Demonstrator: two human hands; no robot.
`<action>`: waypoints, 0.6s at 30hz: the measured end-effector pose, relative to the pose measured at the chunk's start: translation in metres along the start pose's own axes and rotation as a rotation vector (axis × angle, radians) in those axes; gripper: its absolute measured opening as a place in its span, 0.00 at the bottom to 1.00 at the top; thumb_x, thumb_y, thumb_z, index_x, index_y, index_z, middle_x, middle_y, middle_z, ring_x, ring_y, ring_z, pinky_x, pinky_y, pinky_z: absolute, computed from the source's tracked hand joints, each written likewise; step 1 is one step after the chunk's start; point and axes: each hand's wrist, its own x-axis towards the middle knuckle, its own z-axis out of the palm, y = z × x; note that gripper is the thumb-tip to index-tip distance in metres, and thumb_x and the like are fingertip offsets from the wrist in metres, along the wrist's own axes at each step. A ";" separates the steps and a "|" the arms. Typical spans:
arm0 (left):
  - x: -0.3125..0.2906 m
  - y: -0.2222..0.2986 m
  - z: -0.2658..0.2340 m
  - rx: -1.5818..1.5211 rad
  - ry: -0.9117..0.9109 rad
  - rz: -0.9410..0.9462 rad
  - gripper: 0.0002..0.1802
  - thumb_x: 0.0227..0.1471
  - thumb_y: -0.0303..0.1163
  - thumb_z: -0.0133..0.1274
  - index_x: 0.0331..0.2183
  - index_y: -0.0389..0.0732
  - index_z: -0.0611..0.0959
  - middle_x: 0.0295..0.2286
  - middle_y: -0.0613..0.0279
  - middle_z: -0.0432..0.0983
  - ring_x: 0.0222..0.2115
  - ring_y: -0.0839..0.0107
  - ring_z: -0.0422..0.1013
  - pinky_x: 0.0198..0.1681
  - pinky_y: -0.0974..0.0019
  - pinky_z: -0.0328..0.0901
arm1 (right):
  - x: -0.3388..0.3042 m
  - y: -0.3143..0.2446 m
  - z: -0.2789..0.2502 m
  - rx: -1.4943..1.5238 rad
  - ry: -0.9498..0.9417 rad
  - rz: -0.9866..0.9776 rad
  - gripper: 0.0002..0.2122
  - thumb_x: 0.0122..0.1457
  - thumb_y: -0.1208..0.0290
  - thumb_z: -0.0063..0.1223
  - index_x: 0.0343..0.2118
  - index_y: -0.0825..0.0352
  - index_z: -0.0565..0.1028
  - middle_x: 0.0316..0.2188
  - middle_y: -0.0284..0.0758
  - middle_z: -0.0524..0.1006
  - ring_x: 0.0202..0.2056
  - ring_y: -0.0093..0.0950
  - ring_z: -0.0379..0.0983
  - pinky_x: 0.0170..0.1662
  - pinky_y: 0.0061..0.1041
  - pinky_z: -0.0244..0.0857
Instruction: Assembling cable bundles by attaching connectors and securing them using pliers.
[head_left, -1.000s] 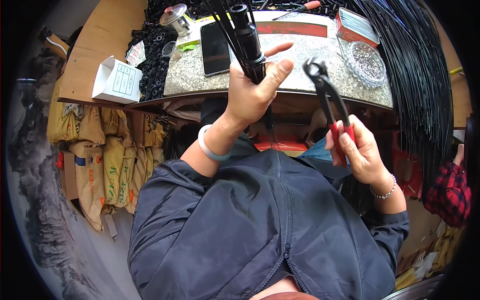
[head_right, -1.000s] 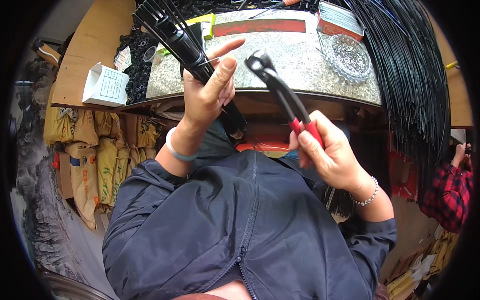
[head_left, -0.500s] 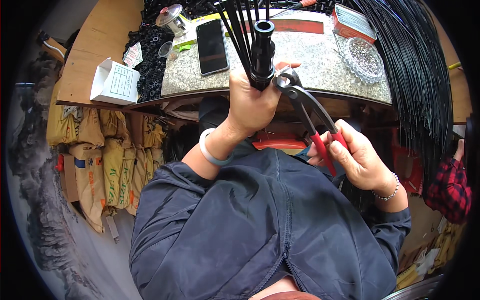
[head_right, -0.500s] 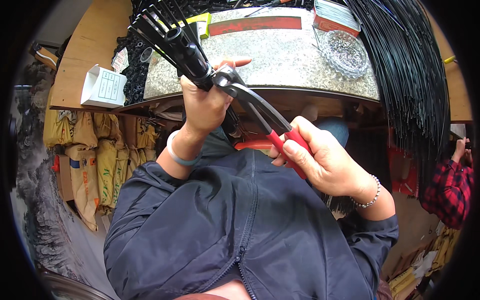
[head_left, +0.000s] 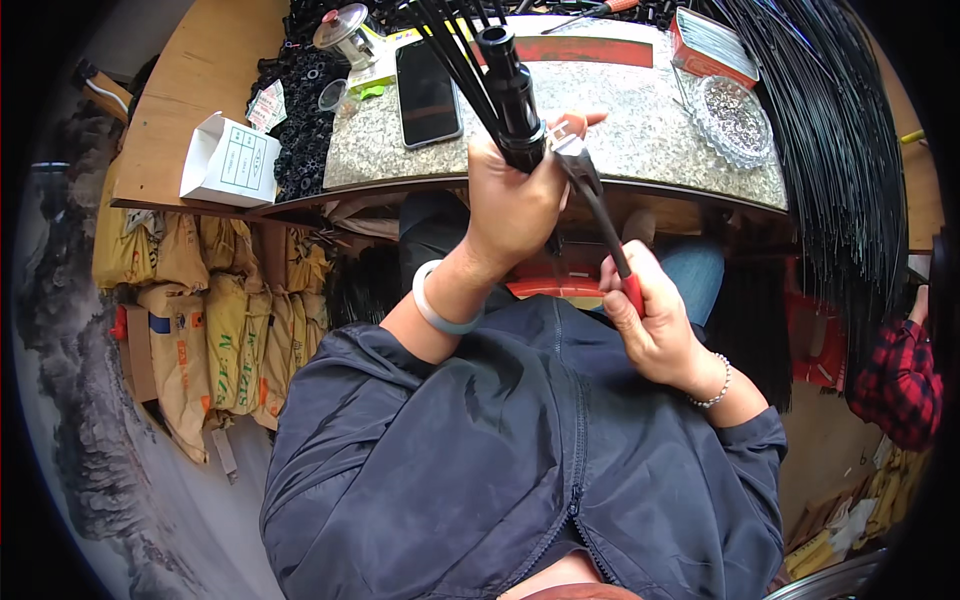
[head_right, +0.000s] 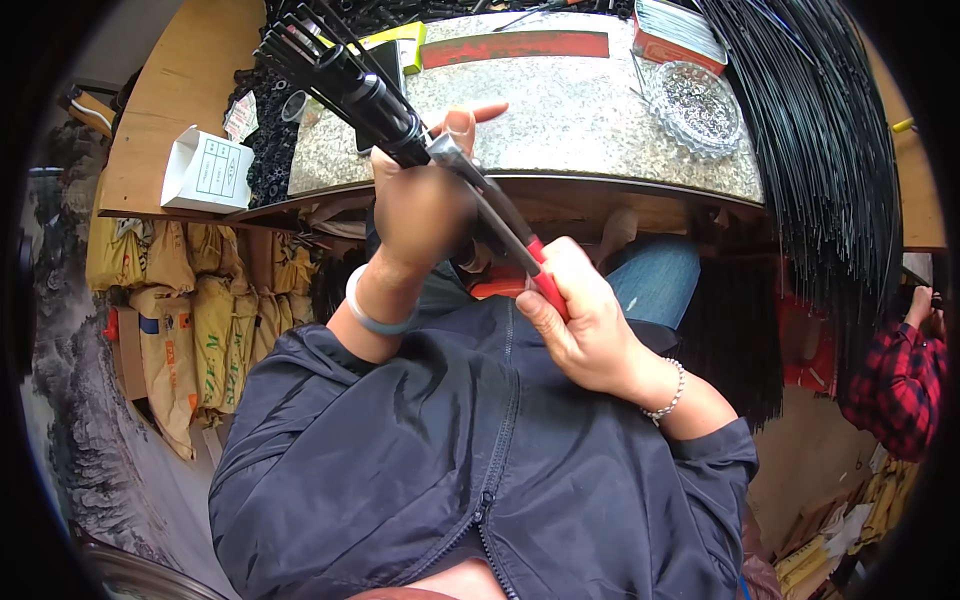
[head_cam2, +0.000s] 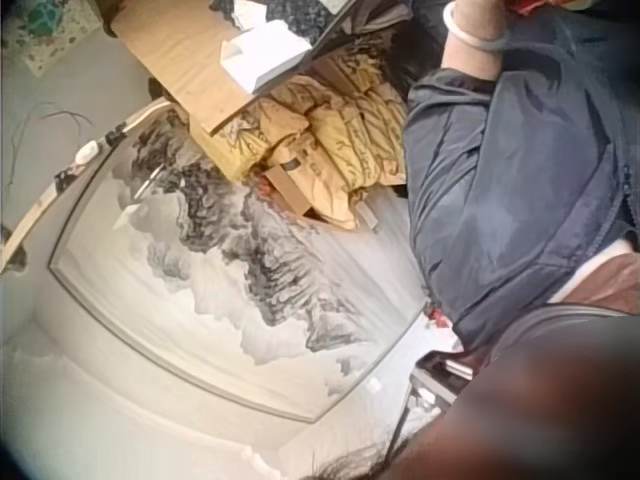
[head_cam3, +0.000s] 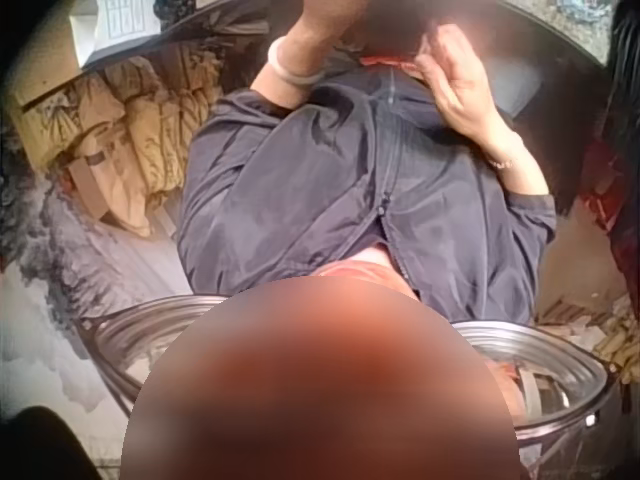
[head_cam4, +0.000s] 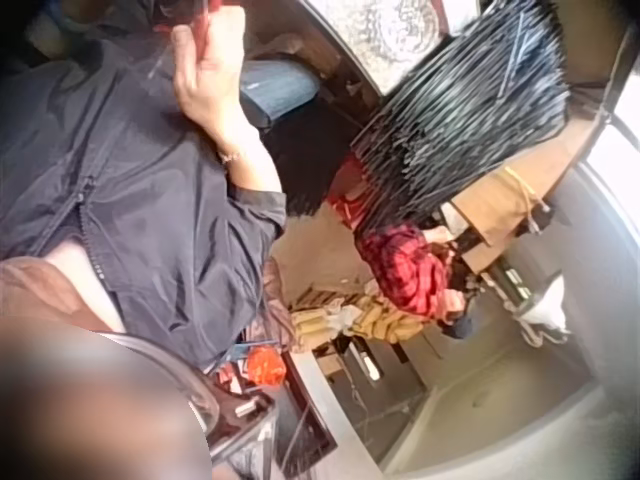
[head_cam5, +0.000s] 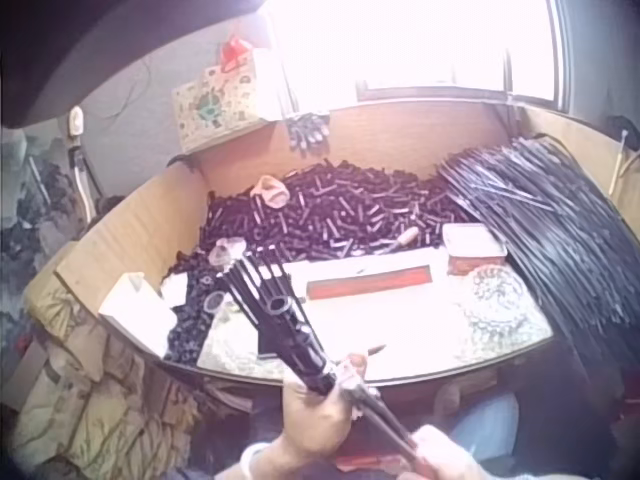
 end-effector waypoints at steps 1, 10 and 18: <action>0.002 -0.001 -0.002 0.000 0.001 0.002 0.17 0.56 0.36 0.48 0.30 0.29 0.80 0.09 0.73 0.61 0.10 0.87 0.56 0.13 0.79 0.51 | -0.001 0.003 -0.003 -0.001 -0.001 -0.002 0.08 0.60 0.70 0.44 0.28 0.68 0.64 0.25 0.33 0.64 0.24 0.19 0.59 0.27 0.17 0.57; -0.006 -0.003 0.007 0.057 -0.090 0.107 0.06 0.51 0.23 0.52 0.28 0.31 0.81 0.17 0.72 0.70 0.20 0.87 0.61 0.20 0.77 0.58 | 0.060 -0.029 -0.024 -0.340 0.441 -0.285 0.23 0.38 0.70 0.69 0.39 0.71 0.75 0.31 0.29 0.66 0.29 0.20 0.61 0.32 0.17 0.57; 0.001 0.007 -0.005 -0.034 0.011 -0.089 0.08 0.53 0.26 0.51 0.33 0.33 0.82 0.12 0.79 0.63 0.14 0.89 0.56 0.16 0.77 0.50 | 0.055 -0.030 -0.040 -0.479 0.347 -0.230 0.08 0.42 0.78 0.63 0.28 0.69 0.76 0.28 0.37 0.71 0.32 0.31 0.67 0.38 0.26 0.62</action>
